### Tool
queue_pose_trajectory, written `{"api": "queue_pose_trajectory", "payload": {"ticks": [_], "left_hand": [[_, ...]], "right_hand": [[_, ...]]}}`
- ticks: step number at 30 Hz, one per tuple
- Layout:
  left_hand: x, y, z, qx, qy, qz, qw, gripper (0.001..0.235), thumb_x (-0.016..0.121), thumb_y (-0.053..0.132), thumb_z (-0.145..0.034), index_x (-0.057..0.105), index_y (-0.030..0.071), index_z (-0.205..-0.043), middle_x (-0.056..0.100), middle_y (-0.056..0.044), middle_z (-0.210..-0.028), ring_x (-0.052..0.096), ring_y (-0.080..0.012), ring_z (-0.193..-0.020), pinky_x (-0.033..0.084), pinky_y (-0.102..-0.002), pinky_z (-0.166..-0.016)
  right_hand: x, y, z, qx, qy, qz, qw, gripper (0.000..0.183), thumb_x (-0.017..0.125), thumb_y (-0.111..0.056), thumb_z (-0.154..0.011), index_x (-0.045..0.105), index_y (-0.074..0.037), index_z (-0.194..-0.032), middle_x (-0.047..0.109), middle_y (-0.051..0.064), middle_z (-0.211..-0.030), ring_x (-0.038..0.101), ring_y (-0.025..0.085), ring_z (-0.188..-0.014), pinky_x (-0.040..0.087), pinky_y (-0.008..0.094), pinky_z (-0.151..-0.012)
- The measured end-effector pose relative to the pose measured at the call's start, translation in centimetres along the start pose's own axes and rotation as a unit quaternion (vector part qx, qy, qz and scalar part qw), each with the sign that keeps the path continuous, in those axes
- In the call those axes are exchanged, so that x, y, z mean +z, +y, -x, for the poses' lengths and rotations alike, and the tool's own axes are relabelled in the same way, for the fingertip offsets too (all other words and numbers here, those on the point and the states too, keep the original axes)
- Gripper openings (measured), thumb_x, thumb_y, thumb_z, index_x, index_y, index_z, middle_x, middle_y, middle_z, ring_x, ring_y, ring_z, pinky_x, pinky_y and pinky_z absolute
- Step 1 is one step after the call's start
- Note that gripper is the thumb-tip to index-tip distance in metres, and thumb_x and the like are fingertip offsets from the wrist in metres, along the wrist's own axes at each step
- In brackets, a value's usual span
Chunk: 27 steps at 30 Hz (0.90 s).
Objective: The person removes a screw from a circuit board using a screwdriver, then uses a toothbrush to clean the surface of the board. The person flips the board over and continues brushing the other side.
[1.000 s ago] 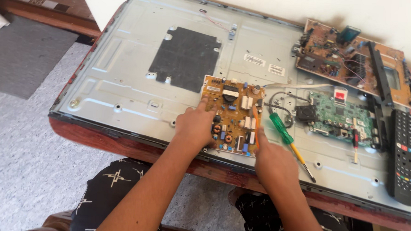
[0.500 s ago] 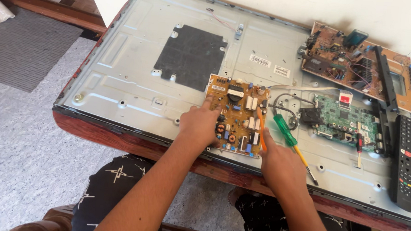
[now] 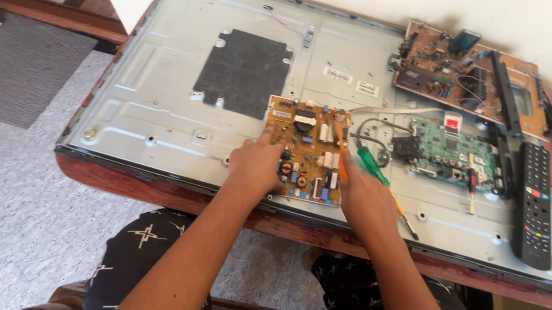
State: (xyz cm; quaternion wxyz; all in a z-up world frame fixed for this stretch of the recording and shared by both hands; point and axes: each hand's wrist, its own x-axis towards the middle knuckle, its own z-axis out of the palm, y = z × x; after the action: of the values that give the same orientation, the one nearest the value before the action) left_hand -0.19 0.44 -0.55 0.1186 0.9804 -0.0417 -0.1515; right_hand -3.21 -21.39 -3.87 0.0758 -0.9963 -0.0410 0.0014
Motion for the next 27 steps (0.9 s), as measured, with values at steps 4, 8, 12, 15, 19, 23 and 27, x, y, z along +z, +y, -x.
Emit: {"api": "queue_pose_trajectory", "payload": {"ticks": [4, 8, 12, 15, 19, 23, 27], "left_hand": [[-0.2, 0.0, 0.1, -0.003, -0.005, 0.003, 1.0, 0.117, 0.102, 0.035, -0.053, 0.042, 0.029, -0.153, 0.022, 0.0, -0.168, 0.055, -0.0302, -0.129, 0.055, -0.044, -0.098], [0.1, -0.4, 0.4, -0.003, -0.002, 0.014, 1.0, 0.115, 0.101, 0.036, -0.054, 0.042, 0.031, -0.153, 0.024, 0.002, -0.168, 0.057, -0.0297, -0.127, 0.054, -0.045, -0.097], [-0.6, -0.1, -0.2, 0.008, 0.012, -0.021, 1.0, 0.129, 0.103, 0.041, -0.048, 0.036, 0.015, -0.155, 0.04, 0.0, -0.157, 0.057, -0.0284, -0.125, 0.054, -0.044, -0.096], [-1.3, 1.1, -0.6, 0.025, 0.041, -0.065, 0.997, 0.132, 0.104, 0.037, -0.048, 0.033, 0.017, -0.157, 0.046, -0.009, -0.144, 0.056, -0.0309, -0.121, 0.053, -0.046, -0.09], [-0.5, 1.3, -1.2, 0.021, 0.034, -0.049, 0.998, 0.121, 0.103, 0.04, -0.05, 0.041, 0.019, -0.151, 0.046, -0.01, -0.138, 0.056, -0.0313, -0.119, 0.053, -0.046, -0.09], [-0.2, 1.1, -1.5, 0.018, 0.005, -0.049, 0.999, 0.11, 0.101, 0.032, -0.054, 0.046, 0.02, -0.149, 0.046, -0.01, -0.138, 0.055, -0.0312, -0.121, 0.051, -0.045, -0.092], [0.0, 1.3, -1.3, 0.031, 0.022, -0.077, 0.996, 0.082, 0.086, 0.02, -0.074, 0.049, 0.019, -0.147, 0.045, -0.012, -0.139, 0.056, -0.0321, -0.115, 0.053, -0.044, -0.087]], "right_hand": [[0.3, -0.3, -1.1, 0.011, 0.015, -0.003, 1.0, 0.062, 0.06, -0.027, -0.096, 0.042, -0.023, -0.155, 0.072, 0.016, -0.091, 0.069, 0.04, -0.082, 0.052, 0.053, -0.073], [-0.3, 0.2, 0.0, 0.008, -0.002, -0.012, 1.0, 0.062, 0.062, -0.026, -0.094, 0.043, -0.034, -0.152, 0.073, 0.015, -0.095, 0.068, 0.039, -0.083, 0.053, 0.053, -0.072], [-2.6, 0.9, -1.3, 0.028, -0.051, 0.008, 0.998, 0.059, 0.063, -0.025, -0.095, 0.049, -0.043, -0.149, 0.072, 0.018, -0.094, 0.068, 0.038, -0.086, 0.053, 0.05, -0.078], [-4.1, 0.9, -3.3, -0.002, -0.005, -0.045, 0.999, 0.052, 0.063, -0.015, -0.092, 0.063, -0.039, -0.138, 0.072, 0.016, -0.095, 0.067, 0.037, -0.088, 0.052, 0.05, -0.081], [-3.7, 1.7, -3.9, -0.015, 0.03, -0.121, 0.992, 0.043, 0.062, -0.01, -0.092, 0.075, -0.036, -0.124, 0.071, 0.015, -0.092, 0.067, 0.034, -0.089, 0.053, 0.045, -0.084], [-3.8, 2.7, -4.4, 0.012, 0.002, -0.196, 0.981, 0.042, 0.063, -0.011, -0.091, 0.076, -0.034, -0.123, 0.075, 0.012, -0.095, 0.071, 0.03, -0.087, 0.054, 0.041, -0.082], [-4.5, 3.3, -4.6, 0.075, -0.045, -0.227, 0.97, 0.038, 0.069, -0.02, -0.09, 0.076, -0.036, -0.123, 0.078, 0.01, -0.096, 0.073, 0.024, -0.083, 0.056, 0.038, -0.079]]}}
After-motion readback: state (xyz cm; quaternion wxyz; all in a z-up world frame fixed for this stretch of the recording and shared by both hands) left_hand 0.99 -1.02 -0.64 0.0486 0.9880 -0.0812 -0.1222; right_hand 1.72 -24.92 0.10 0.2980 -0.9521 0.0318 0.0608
